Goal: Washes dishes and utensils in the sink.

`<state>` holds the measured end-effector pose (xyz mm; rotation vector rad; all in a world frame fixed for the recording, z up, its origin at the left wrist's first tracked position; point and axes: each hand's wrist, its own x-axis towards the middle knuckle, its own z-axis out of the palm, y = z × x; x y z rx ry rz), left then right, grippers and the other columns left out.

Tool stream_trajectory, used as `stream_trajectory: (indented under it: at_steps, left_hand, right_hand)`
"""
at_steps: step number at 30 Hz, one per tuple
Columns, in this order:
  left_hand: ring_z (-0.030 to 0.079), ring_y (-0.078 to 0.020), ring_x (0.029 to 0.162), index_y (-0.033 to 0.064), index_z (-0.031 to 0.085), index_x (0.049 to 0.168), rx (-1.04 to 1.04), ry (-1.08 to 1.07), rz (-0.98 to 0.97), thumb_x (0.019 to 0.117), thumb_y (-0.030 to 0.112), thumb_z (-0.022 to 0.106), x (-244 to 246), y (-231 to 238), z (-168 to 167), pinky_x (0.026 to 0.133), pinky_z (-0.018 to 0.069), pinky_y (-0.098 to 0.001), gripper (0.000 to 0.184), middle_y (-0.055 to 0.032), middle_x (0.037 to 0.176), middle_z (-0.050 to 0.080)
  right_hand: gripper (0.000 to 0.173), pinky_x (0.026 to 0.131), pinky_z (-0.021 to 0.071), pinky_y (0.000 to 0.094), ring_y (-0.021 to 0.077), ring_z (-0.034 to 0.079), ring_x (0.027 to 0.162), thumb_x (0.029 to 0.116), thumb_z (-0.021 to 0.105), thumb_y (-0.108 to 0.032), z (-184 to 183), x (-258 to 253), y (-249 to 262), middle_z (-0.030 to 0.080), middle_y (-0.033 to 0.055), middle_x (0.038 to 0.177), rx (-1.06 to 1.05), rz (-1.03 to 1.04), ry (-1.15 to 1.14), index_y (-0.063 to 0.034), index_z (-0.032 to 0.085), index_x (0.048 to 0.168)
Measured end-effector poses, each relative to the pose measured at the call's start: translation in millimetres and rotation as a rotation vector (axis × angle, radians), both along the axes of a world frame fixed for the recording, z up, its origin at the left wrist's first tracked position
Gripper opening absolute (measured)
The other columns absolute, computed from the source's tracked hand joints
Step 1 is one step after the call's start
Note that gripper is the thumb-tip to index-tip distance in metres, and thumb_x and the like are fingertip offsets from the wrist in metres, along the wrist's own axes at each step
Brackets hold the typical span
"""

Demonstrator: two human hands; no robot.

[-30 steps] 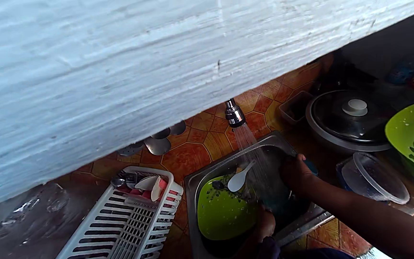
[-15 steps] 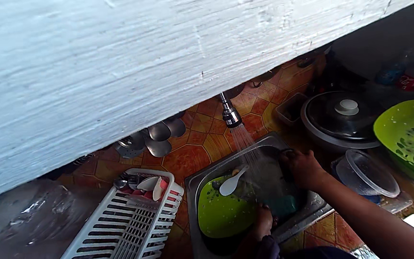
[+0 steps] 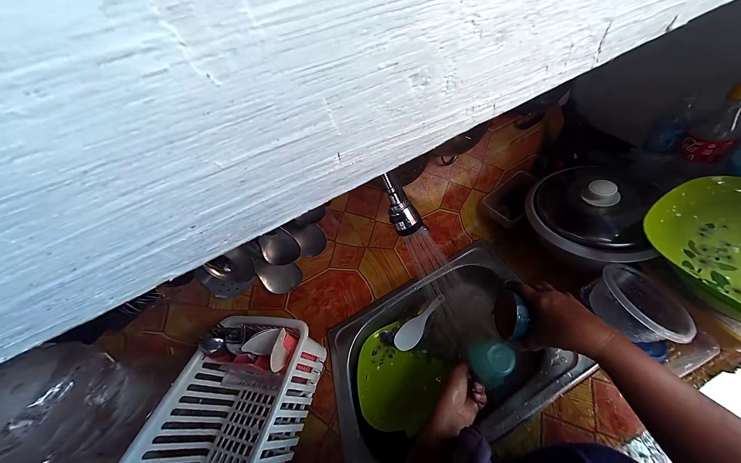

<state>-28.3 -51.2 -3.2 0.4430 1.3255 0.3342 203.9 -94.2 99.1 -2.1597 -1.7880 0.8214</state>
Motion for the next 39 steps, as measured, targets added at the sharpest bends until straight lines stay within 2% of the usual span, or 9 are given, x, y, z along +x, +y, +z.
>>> stream_trajectory:
  at_steps: [3,9,14,20,25,28,31,35,39]
  left_hand:
    - [0.044,-0.0061,0.04,0.0112,0.05,0.082,-0.074,-0.186,0.03,0.1098,0.03,0.036,-11,7,12,0.039,0.04,-0.0181,0.036,0.001,0.056,0.046]
    - [0.044,-0.0064,0.04,0.0105,0.051,0.081,-0.053,-0.251,0.05,0.1104,0.031,0.033,-18,8,26,0.039,0.039,-0.0178,0.04,0.0002,0.055,0.047]
    - [0.056,-0.0113,0.053,0.0,0.05,0.122,0.436,-0.008,0.009,0.1131,0.021,0.036,-15,4,43,0.051,0.0523,-0.0246,0.027,-0.0067,0.078,0.056]
    - [0.059,-0.0059,0.056,-0.0045,0.063,0.109,1.045,0.077,-0.36,0.1063,0.01,0.046,-4,-20,62,0.057,0.0544,-0.0237,0.022,-0.0017,0.07,0.061]
    - [0.069,-0.0219,0.107,0.0036,0.077,0.109,1.492,0.211,-0.715,0.0989,0.014,0.06,2,-27,56,0.096,0.0566,-0.0402,0.023,-0.015,0.116,0.071]
    - [0.067,-0.0139,0.098,0.0069,0.07,0.128,1.523,0.136,-0.628,0.0985,0.016,0.061,3,-21,54,0.082,0.0589,-0.0289,0.032,-0.0217,0.14,0.055]
    - [0.064,-0.0083,0.087,-0.0009,0.061,0.135,1.541,0.142,-0.445,0.0977,0.017,0.06,2,-12,53,0.067,0.0556,-0.0216,0.042,-0.0221,0.14,0.053]
    - [0.066,-0.0112,0.092,-0.0018,0.06,0.134,1.439,0.196,-0.416,0.0957,0.013,0.059,-4,-7,47,0.069,0.0564,-0.0225,0.041,-0.0191,0.133,0.059]
    - [0.067,-0.0141,0.094,-0.0011,0.061,0.133,1.274,0.195,-0.526,0.0965,0.012,0.059,-11,-12,36,0.074,0.0569,-0.0262,0.039,-0.0182,0.13,0.062]
  right_hand:
    - [0.105,0.101,0.042,0.0695,0.0407,0.047,0.139,0.0674,0.094,-0.04,16,-3,-5,0.053,0.0141,0.149,-0.041,0.022,-0.116,-0.0202,0.042,0.156]
    - [0.096,0.095,0.0411,0.072,0.0436,0.05,0.133,0.0651,0.093,-0.02,27,-24,-11,0.059,0.0181,0.137,-0.128,0.157,-0.411,-0.0154,0.048,0.15]
    - [0.096,0.093,0.0424,0.0698,0.0431,0.05,0.132,0.0632,0.093,-0.016,31,-39,-22,0.059,0.0182,0.136,-0.086,0.189,-0.412,-0.0151,0.05,0.149]
    - [0.098,0.097,0.0424,0.0723,0.044,0.047,0.138,0.0708,0.091,-0.029,-9,-51,-25,0.054,0.0192,0.146,-0.007,0.065,-0.094,-0.0148,0.042,0.155]
    - [0.103,0.104,0.0459,0.0642,0.0411,0.058,0.128,0.0606,0.095,-0.033,-68,-51,-35,0.061,0.0202,0.137,0.354,-0.14,0.279,-0.0074,0.049,0.149]
    - [0.103,0.1,0.0468,0.0647,0.0456,0.06,0.119,0.057,0.095,-0.04,-74,-48,-38,0.065,0.0236,0.129,0.517,-0.277,0.307,-0.0021,0.054,0.143]
    - [0.11,0.106,0.0497,0.0517,0.039,0.06,0.125,0.0604,0.095,-0.043,-81,-36,-32,0.061,0.0265,0.135,0.613,-0.479,0.444,0.0049,0.046,0.147]
    - [0.11,0.111,0.0471,0.0365,0.0245,0.058,0.13,0.0639,0.095,-0.032,-93,-19,-18,0.057,0.0238,0.14,0.723,-0.735,0.593,0.0068,0.038,0.15]
    - [0.112,0.115,0.0427,0.0374,0.0268,0.053,0.135,0.0656,0.095,-0.024,-104,-11,-5,0.052,0.0255,0.146,0.763,-0.93,0.568,0.0057,0.032,0.153]
